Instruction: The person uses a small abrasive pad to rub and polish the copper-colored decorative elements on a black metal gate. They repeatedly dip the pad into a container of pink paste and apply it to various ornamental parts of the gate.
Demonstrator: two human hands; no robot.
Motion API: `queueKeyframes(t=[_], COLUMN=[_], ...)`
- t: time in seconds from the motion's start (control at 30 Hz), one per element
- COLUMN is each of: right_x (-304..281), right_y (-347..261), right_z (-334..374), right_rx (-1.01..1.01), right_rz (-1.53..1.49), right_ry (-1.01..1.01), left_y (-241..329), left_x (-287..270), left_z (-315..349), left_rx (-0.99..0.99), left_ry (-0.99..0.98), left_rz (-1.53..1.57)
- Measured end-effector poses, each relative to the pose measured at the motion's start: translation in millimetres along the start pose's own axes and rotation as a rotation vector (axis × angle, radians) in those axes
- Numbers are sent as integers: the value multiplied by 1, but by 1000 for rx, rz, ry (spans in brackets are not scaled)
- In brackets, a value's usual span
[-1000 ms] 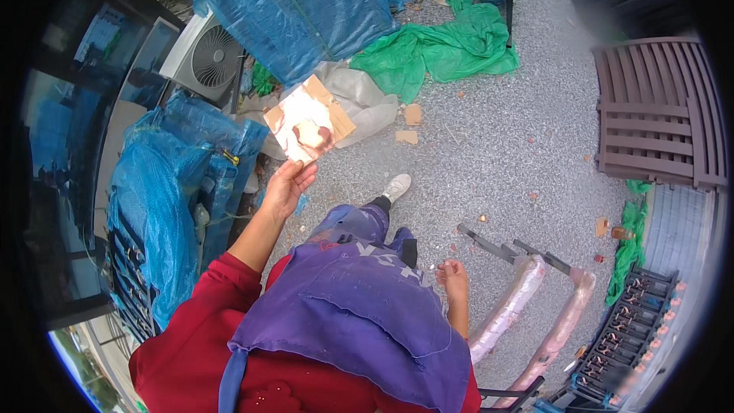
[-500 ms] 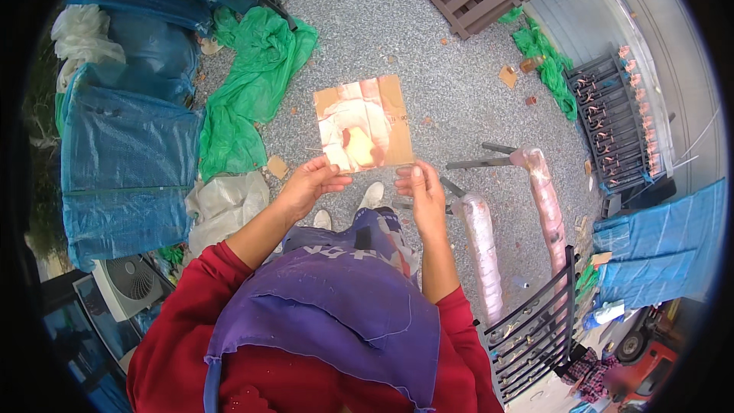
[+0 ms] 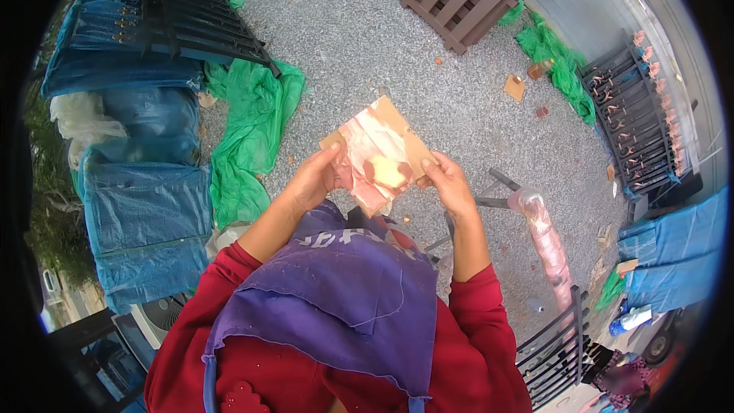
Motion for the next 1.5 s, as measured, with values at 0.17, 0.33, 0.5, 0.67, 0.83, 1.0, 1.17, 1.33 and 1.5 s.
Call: queueKeyframes(t=[0.17, 0.33, 0.5, 0.67, 0.83, 1.0, 1.17, 1.33, 1.5], right_x=[-61, -42, -50, -87, -160, -231, -303, -378, -446], right_y=[-61, -147, -177, -229, -241, -206, -184, -192, -196], right_z=[-55, -80, -143, -179, -161, -122, -103, -91, -68], right_rx=[-282, -614, -498, -367, -174, -194, -390, -501, -523], right_rz=[423, 918, 1166, 1221, 994, -296, -726, -1015, -1163], right_ry=[431, 444, 488, 755, 961, 1036, 1052, 954, 821], left_y=[44, 78, 125, 174, 176, 147, 122, 118, 95], left_x=[37, 43, 79, 135, 185, 220, 273, 331, 396], left_z=[-86, -176, -266, -331, -387, -441, -472, -507, -526], left_rx=[23, -2, -33, -49, -133, -258, -278, -241, -259], left_ry=[67, 96, -18, -284, -463, -417, -431, -408, -358], left_rz=[-65, -164, -309, -497, -603, -578, -576, -603, -621])
Point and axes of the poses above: each hand's wrist, its own z-axis away from the middle knuckle, its own x-axis out of the palm, y = z × x, the point moved 6 cm from there along -z, towards the middle knuckle, and after that the axes turned 5 degrees about -z, right-handed, at the moved point
